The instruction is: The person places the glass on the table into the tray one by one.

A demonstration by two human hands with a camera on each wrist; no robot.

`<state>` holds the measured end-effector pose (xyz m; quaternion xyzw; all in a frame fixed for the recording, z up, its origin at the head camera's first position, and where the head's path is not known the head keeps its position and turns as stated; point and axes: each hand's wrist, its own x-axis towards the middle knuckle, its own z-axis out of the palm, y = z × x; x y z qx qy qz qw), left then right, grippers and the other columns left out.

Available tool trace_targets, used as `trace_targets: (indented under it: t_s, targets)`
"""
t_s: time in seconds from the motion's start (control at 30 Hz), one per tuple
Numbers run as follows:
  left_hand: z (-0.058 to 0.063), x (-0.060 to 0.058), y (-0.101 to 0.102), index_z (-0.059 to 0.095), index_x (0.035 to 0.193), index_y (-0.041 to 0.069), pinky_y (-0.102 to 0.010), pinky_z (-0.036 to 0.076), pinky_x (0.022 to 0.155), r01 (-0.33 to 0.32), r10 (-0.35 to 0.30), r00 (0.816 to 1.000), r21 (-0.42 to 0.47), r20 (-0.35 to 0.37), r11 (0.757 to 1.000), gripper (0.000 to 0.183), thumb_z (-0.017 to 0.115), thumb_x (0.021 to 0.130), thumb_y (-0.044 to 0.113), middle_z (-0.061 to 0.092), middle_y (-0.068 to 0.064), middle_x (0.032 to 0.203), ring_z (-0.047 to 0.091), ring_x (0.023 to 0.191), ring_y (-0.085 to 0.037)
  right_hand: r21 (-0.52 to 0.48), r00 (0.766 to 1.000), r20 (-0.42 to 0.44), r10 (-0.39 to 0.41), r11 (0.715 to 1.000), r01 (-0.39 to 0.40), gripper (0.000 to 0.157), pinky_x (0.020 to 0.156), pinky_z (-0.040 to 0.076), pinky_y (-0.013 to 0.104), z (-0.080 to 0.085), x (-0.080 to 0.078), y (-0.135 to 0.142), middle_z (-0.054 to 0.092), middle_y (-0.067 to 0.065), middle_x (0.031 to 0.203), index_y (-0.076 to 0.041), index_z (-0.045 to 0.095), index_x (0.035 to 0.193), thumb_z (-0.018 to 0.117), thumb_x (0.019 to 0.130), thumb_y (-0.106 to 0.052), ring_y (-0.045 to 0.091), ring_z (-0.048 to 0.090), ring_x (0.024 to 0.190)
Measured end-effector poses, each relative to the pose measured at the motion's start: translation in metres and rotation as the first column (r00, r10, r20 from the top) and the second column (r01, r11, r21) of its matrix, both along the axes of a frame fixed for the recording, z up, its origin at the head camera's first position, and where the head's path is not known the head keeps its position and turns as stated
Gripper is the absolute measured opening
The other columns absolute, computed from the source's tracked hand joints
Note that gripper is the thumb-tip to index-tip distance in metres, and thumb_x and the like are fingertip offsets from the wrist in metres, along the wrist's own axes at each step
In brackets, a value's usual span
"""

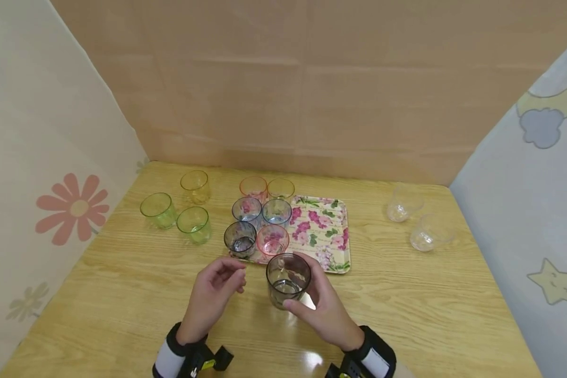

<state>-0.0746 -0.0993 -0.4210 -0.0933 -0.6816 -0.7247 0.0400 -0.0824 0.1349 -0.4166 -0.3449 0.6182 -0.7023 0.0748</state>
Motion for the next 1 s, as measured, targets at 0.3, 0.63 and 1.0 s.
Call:
trace_targets:
  t_s: [0.3,0.63,1.0]
  targets:
    - [-0.02,-0.029,-0.038,0.055,0.115,-0.001,-0.036,0.053,0.055,-0.288,0.313,0.938,-0.173,0.146,0.942,0.024,0.058,0.092,0.006,0.056,-0.017,0.092,0.06,0.075,-0.035,0.021,0.999,0.009,-0.048,0.999,0.048,0.069,0.103,0.036,0.037,0.004,0.002,0.008,0.029,0.033,0.139,0.006,0.017,0.143,0.054,0.086,0.015,0.033,0.035,0.13]
    - [-0.055,-0.068,-0.047,0.053,0.125,-0.007,-0.029,0.051,0.054,-0.165,0.29,0.906,-0.373,0.309,0.913,0.033,0.053,0.094,0.003,0.062,-0.02,0.101,0.063,0.074,-0.023,-0.033,0.99,-0.061,-0.125,0.992,0.123,0.071,0.104,0.034,0.036,0.002,-0.003,0.019,0.028,0.036,0.136,0.013,0.014,0.138,0.056,0.081,0.02,0.031,0.035,0.13]
    - [-0.059,-0.072,-0.041,0.069,0.103,-0.003,-0.033,0.05,0.07,-0.191,0.335,0.923,-0.531,0.189,0.826,0.02,0.065,0.086,0.006,0.067,-0.011,0.088,0.062,0.081,-0.02,0.1,0.943,-0.015,-0.332,0.938,0.332,0.068,0.105,0.033,0.032,0.006,-0.035,0.036,0.031,0.027,0.139,0.003,0.018,0.138,0.059,0.084,0.012,0.03,0.036,0.128]
